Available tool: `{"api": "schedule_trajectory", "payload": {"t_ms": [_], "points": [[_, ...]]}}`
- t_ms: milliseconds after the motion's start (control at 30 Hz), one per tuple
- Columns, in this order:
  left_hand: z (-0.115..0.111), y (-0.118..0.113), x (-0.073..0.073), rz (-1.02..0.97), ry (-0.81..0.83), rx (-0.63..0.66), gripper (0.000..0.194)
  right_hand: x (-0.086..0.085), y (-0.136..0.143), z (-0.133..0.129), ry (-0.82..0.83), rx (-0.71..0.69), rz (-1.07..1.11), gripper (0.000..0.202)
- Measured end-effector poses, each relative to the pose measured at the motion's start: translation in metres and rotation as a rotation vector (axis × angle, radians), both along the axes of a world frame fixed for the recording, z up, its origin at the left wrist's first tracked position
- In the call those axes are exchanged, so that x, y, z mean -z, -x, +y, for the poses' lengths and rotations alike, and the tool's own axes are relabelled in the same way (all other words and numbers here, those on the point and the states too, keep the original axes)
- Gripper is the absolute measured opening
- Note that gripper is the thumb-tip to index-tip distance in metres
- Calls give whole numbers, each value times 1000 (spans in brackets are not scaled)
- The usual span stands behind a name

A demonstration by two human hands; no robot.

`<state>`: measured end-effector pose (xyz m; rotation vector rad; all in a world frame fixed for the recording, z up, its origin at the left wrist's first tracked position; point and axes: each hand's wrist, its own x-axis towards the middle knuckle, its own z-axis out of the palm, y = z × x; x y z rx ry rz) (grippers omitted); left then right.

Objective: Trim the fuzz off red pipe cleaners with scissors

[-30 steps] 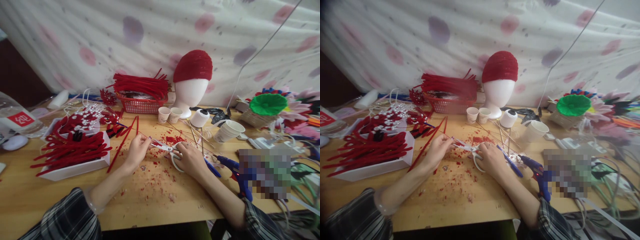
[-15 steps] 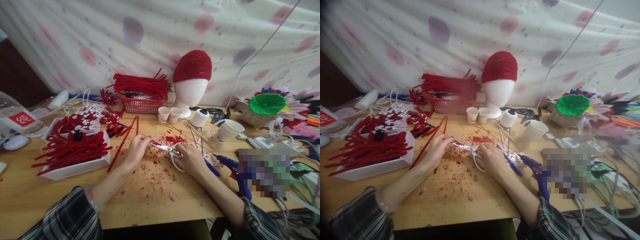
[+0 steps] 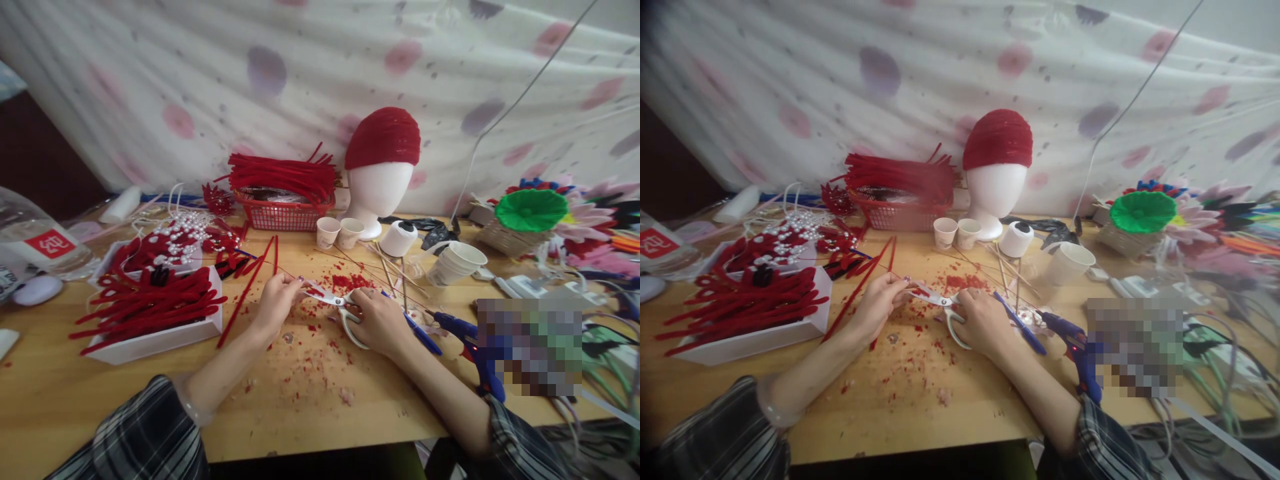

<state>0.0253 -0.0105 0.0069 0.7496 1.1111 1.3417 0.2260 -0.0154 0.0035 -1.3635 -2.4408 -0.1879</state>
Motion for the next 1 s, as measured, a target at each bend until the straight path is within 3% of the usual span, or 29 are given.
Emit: {"api": "schedule_trajectory", "payload": {"t_ms": [433, 667, 1000], "points": [[-3, -3, 1, -93, 37, 20, 15, 2, 0, 1, 22, -2, 12, 38], [-5, -3, -3, -135, 55, 27, 17, 2, -1, 2, 37, 8, 17, 30], [-5, -3, -5, -101, 38, 10, 16, -1, -1, 2, 95, 8, 38, 31]]}}
